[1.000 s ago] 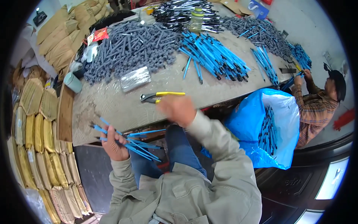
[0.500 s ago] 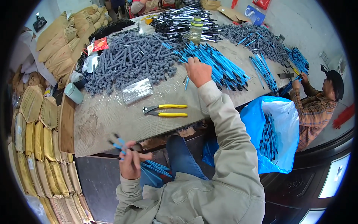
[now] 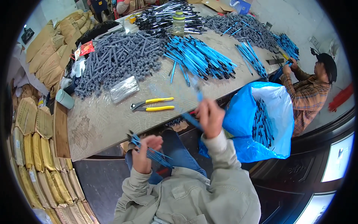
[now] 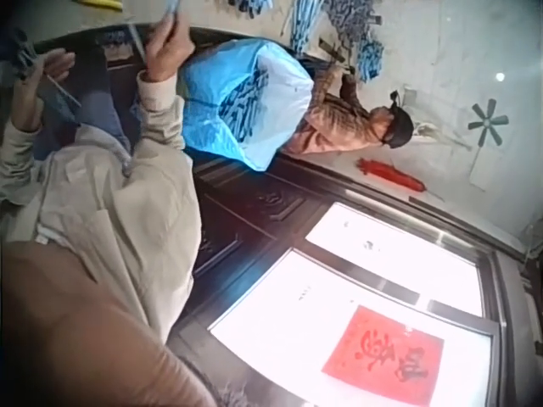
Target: The person assembles blue tubes and small metal components, including spring pins, into a larger component at a workbench. The assembly is performed using pliers.
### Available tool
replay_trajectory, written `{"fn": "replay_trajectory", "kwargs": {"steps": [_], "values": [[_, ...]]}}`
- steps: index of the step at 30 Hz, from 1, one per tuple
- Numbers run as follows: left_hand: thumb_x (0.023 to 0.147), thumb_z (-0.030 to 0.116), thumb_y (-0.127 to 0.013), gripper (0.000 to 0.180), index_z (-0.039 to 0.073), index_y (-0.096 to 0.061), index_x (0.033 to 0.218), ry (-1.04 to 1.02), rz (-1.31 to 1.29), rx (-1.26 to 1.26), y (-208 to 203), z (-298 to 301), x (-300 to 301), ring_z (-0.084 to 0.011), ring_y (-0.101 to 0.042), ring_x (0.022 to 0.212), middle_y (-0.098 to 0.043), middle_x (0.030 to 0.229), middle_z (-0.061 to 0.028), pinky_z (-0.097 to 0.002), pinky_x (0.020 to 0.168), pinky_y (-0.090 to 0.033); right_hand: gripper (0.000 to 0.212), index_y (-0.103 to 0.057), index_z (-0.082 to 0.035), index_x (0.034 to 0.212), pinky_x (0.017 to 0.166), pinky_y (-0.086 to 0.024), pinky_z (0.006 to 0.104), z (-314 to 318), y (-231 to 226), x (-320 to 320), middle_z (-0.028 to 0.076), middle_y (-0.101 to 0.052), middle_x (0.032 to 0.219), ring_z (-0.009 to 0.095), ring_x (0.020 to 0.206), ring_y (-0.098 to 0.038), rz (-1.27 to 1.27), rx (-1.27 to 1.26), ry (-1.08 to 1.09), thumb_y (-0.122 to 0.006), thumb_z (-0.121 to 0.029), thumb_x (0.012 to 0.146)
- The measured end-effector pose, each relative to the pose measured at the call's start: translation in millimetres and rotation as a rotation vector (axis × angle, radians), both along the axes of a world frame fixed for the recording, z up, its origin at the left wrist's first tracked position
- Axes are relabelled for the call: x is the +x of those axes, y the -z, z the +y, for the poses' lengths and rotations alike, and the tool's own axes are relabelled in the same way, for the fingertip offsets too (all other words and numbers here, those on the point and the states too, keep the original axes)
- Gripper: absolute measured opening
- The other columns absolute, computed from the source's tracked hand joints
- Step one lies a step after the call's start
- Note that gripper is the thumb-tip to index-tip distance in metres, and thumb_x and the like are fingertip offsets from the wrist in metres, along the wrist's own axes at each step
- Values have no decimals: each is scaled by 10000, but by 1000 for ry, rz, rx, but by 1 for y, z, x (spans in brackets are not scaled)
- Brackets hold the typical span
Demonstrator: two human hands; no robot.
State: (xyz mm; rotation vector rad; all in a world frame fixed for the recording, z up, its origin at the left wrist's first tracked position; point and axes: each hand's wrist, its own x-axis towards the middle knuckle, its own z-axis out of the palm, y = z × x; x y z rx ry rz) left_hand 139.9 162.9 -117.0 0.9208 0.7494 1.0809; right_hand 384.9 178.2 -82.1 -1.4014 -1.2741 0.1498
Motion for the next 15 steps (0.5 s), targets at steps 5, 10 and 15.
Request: {"fn": "replay_trajectory", "kwargs": {"steps": [5, 10, 15], "values": [[971, 296, -387, 396, -46, -475, 1151, -317, -66, 46, -27, 16, -4, -252, -613, 897, -608, 1008, -184, -356, 832, -492, 184, -562, 18, 1032, 477, -464, 244, -42, 31, -65, 87, -612, 642, 137, 506, -590, -61, -89, -449, -528, -33, 859], [951, 217, -452, 305, -39, -488, 1113, -459, 49, 217, -21, 1, -8, -168, -592, 721, -598, 821, -99, -295, 696, -507, 170, -597, -35, 970, 493, -471, 330, -57, 43, -112, 138, -596, 668, 276, 555, -610, -177, -84, -492, -618, -89, 811], [931, 156, -481, 198, -6, -504, 1043, -466, 193, 282, -24, -2, -14, -98, -494, 546, -529, 661, -29, -238, 530, -444, 169, -596, -34, 969, 497, -473, 337, -67, 48, -119, 138, -602, 685, 277, 566, -615, -113, -66, -524, -615, -105, 817]]}}
